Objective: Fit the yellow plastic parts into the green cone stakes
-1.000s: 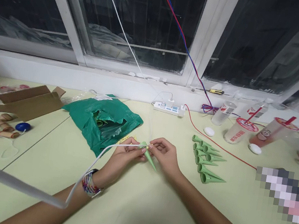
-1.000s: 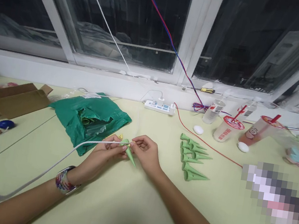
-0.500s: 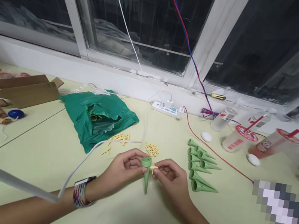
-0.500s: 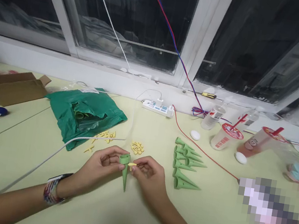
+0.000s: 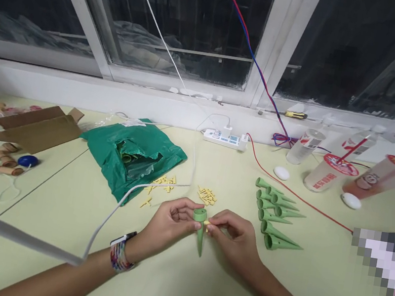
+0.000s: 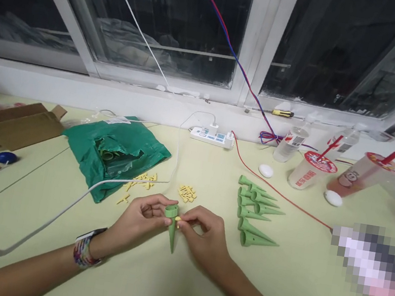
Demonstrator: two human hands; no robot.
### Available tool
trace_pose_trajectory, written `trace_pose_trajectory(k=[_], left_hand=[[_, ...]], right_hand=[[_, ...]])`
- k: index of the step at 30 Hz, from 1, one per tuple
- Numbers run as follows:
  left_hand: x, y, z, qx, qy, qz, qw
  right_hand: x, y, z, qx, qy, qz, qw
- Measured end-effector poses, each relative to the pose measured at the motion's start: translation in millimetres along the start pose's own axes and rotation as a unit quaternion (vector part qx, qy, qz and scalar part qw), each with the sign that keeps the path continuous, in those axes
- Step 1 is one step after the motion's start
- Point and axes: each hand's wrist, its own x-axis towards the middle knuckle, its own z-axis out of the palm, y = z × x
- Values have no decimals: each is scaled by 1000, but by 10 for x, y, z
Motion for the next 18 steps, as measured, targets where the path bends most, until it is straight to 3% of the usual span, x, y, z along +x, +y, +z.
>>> trace_pose_trajectory(k=[7, 15, 18], left_hand=[[18, -7, 4, -60, -36, -45, 997], [-28, 44, 111, 49, 18, 42, 998], [-15, 67, 93, 49, 12, 52, 997]], right_hand=[[-9, -62, -56, -71, -25, -61, 995], [-17, -88, -117, 16, -11, 73, 997], [-4, -64, -119, 5, -17, 41, 999]])
